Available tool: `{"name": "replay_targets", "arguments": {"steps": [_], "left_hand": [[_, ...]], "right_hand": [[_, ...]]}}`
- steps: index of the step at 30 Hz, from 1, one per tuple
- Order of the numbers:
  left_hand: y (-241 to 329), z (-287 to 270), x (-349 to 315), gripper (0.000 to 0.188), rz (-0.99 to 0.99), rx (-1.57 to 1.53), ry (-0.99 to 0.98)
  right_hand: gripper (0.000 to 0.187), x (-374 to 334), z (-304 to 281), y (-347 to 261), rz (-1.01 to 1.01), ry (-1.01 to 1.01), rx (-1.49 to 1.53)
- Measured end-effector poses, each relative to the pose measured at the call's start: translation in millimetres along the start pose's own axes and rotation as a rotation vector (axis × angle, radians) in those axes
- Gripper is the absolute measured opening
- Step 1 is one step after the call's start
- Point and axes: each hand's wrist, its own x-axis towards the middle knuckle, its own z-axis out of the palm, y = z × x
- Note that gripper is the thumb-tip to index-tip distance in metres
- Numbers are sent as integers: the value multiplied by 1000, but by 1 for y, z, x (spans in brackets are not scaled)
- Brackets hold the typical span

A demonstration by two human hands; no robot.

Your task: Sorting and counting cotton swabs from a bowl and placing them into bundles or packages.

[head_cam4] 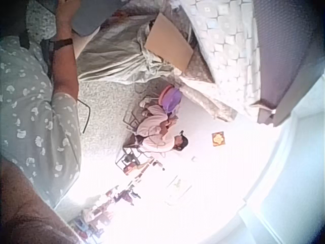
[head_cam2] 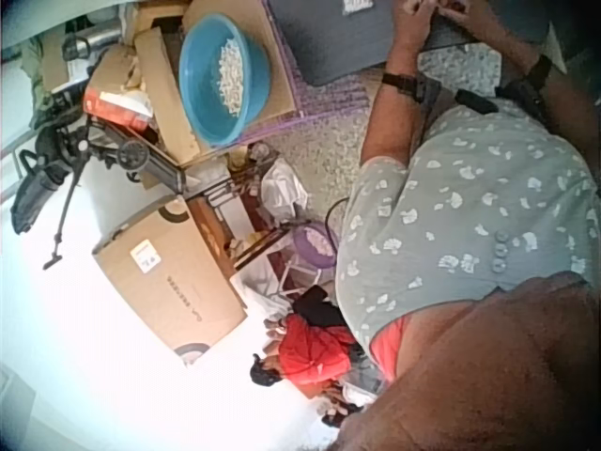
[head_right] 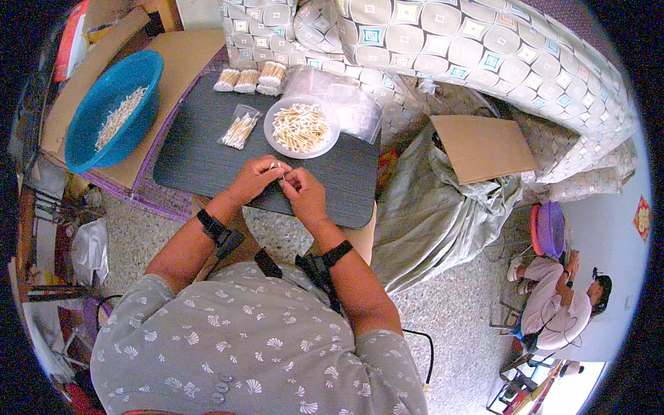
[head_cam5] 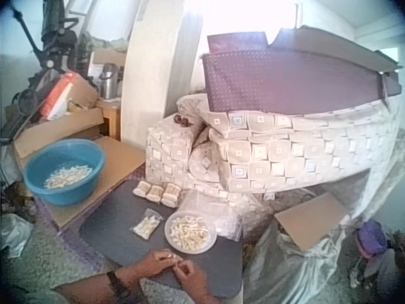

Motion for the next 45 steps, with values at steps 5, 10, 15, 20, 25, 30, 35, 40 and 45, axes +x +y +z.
{"name": "replay_targets", "arguments": {"steps": [5, 10, 15, 20, 25, 30, 35, 40, 45], "left_hand": [[0, 0, -1, 19, -13, -3, 6], [1, 0, -1, 18, -25, -8, 14], [0, 0, -1, 17, -18, -44, 6], [-4, 2, -1, 18, 36, -20, 42], [-2, 1, -1, 17, 4, 4, -1], [0, 2, -1, 23, -2, -29, 57], [0, 1, -2, 29, -31, -63, 69], [-8, -2, -1, 31, -128, -167, 21], [-9, 0, -1, 32, -125, -244, 16]], "right_hand": [[17, 0, 0, 1, -7, -1, -15], [16, 1, 1, 1, 15, -8, -34], [15, 0, 1, 2, -104, 29, -96], [14, 0, 0, 0, -102, -1, -93], [16, -1, -1, -1, -95, -4, -119], [12, 0, -2, -4, -96, 5, -77], [13, -1, -3, -9, -43, -17, -66], [14, -1, -2, -5, -60, -3, -92], [13, 0, -2, -3, -43, -12, -79]]}}
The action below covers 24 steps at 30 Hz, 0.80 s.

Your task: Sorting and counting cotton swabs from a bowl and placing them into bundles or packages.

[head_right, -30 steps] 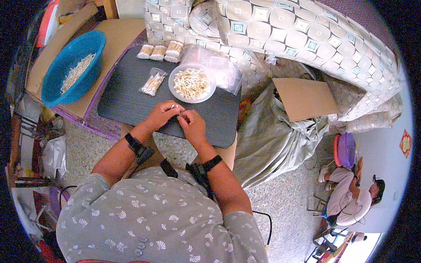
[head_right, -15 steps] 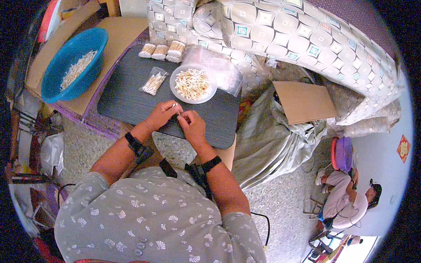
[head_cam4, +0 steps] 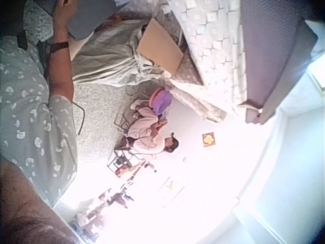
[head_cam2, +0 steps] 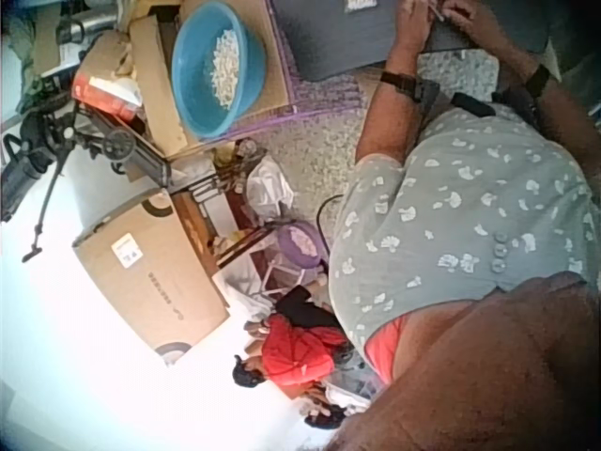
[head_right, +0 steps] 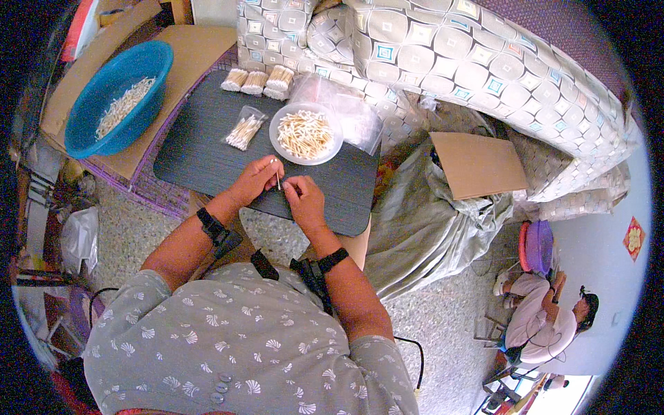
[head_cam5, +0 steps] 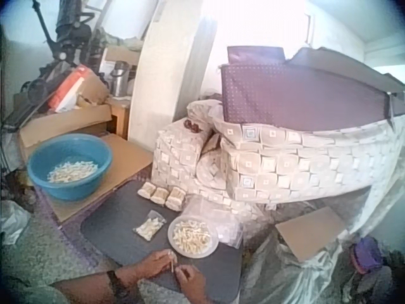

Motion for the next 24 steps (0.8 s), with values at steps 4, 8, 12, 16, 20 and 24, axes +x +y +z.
{"name": "replay_targets", "arguments": {"steps": [4, 8, 12, 16, 20, 24], "left_hand": [[0, -1, 0, 32, 32, -4, -5], [-6, -3, 1, 32, 29, -13, -1], [-5, -2, 2, 32, 30, -61, -23], [-7, -4, 2, 32, 38, -56, -24], [-8, -4, 2, 31, 49, -65, -5], [-7, -2, 2, 30, 40, -92, 3]], "right_hand": [[13, 0, 0, 0, 11, -6, -6], [13, -1, 1, -3, 10, -3, 8], [13, -1, 0, -1, 6, 5, -1], [12, -1, 0, -1, -1, 7, -1], [12, 0, 1, -2, -8, 3, -14], [12, -1, 1, -1, 11, -1, -6]]}}
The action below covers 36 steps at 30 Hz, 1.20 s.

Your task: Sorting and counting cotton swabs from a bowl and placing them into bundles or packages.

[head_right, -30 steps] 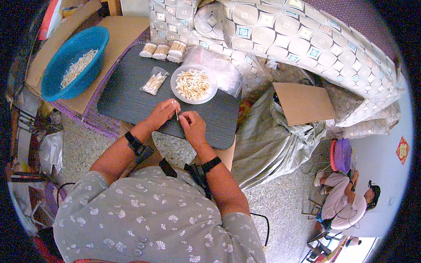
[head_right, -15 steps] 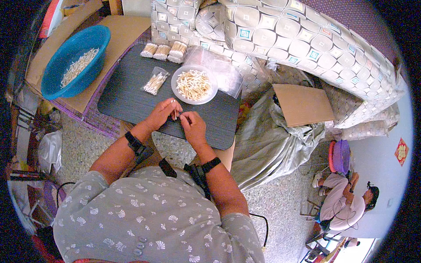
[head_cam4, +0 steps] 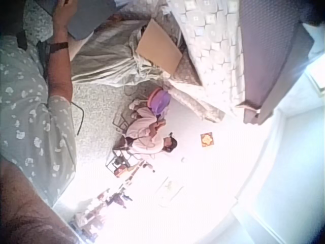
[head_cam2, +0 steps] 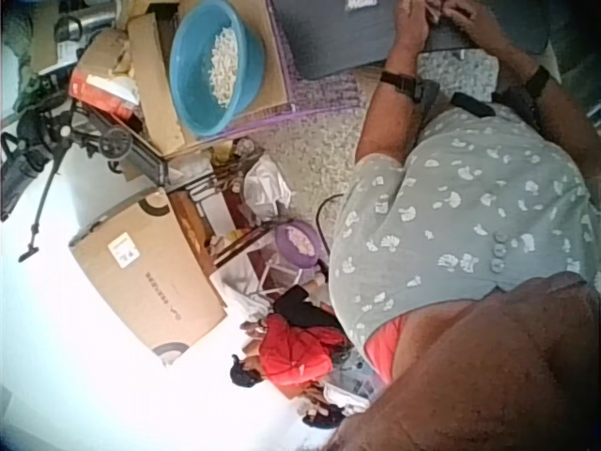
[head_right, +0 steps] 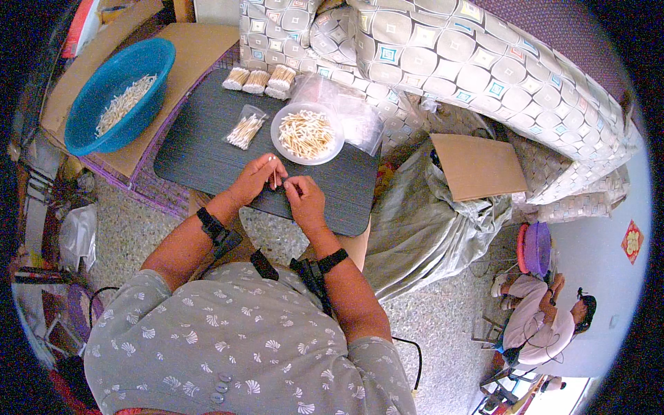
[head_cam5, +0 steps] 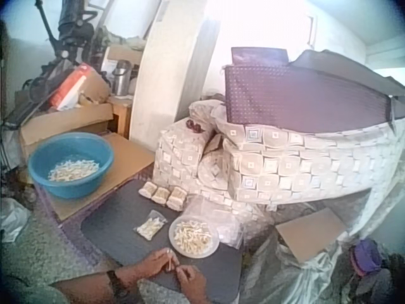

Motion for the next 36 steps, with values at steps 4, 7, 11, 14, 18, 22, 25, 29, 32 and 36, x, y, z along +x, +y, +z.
{"name": "replay_targets", "arguments": {"steps": [4, 7, 11, 14, 18, 22, 25, 29, 32, 36], "left_hand": [[2, 1, 0, 30, 6, 1, -7], [-1, -1, -1, 30, 14, 5, 0], [-3, -3, 0, 29, 2, 24, -17], [-4, -3, 0, 29, 2, 19, -19], [-3, -2, 0, 28, 13, 23, -21], [-4, -3, -1, 28, -4, 21, -22], [-5, -3, 0, 29, -14, 35, -14], [-6, -4, 0, 30, 10, 26, -10], [-3, -2, 0, 30, 15, 31, -2], [1, -1, -1, 31, 11, 26, -6]], "right_hand": [[12, 0, 0, 2, -4, 7, 10], [12, -1, 0, -1, 14, 10, 23], [12, -1, 2, 1, 27, 27, 43], [12, -1, 2, 3, 15, 35, 46], [12, -1, 3, 5, -4, 42, 57], [12, -1, 2, 4, -12, 32, 13], [11, -1, 3, 6, -14, 44, 45], [11, -1, 4, 6, 22, 34, 68], [11, -2, 4, 8, 7, 41, 57], [11, -1, 5, 9, 3, 51, 49]]}}
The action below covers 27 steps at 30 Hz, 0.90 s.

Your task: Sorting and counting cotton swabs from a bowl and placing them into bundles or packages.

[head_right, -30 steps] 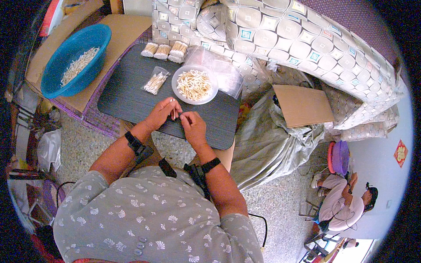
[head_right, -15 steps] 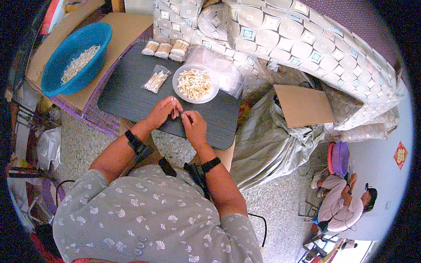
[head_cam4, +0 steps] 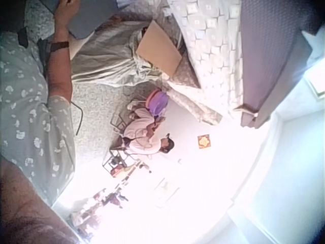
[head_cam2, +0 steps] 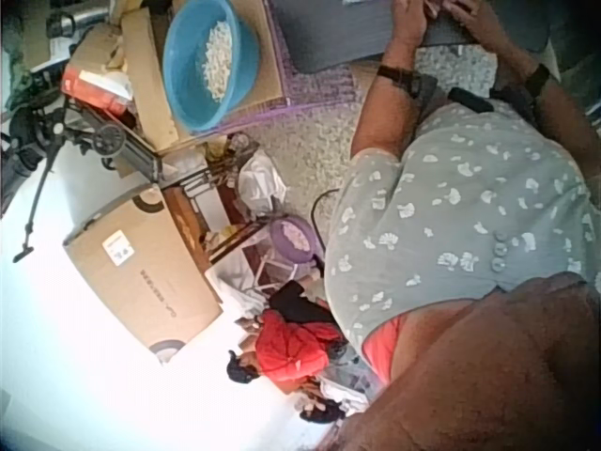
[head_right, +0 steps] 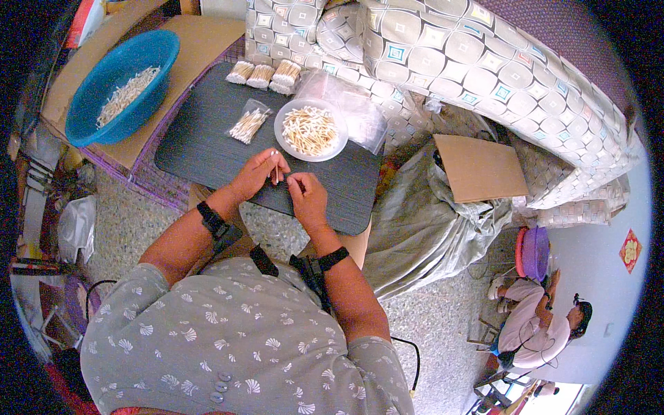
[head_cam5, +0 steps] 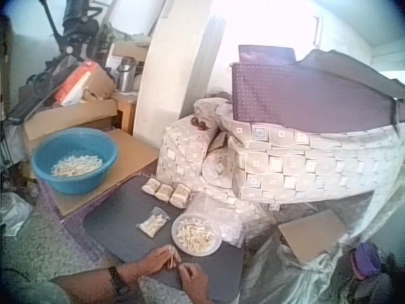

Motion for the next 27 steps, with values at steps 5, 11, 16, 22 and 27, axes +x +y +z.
{"name": "replay_targets", "arguments": {"steps": [5, 11, 16, 22, 27], "left_hand": [[4, 1, -1, 33, -5, 21, 3], [1, 0, 0, 32, 5, 26, -4], [-5, -1, 1, 30, -3, 0, 12], [-2, -1, 0, 30, -9, -12, -5], [-2, 2, 0, 33, 35, -24, 36]], "right_hand": [[12, 0, -1, -1, 8, -11, 1], [13, 1, -3, -2, 2, -24, -41], [12, 1, -1, -3, -25, 4, -31], [11, 1, -2, -5, 9, -17, -17], [11, 0, -1, -6, 3, -7, -4]]}}
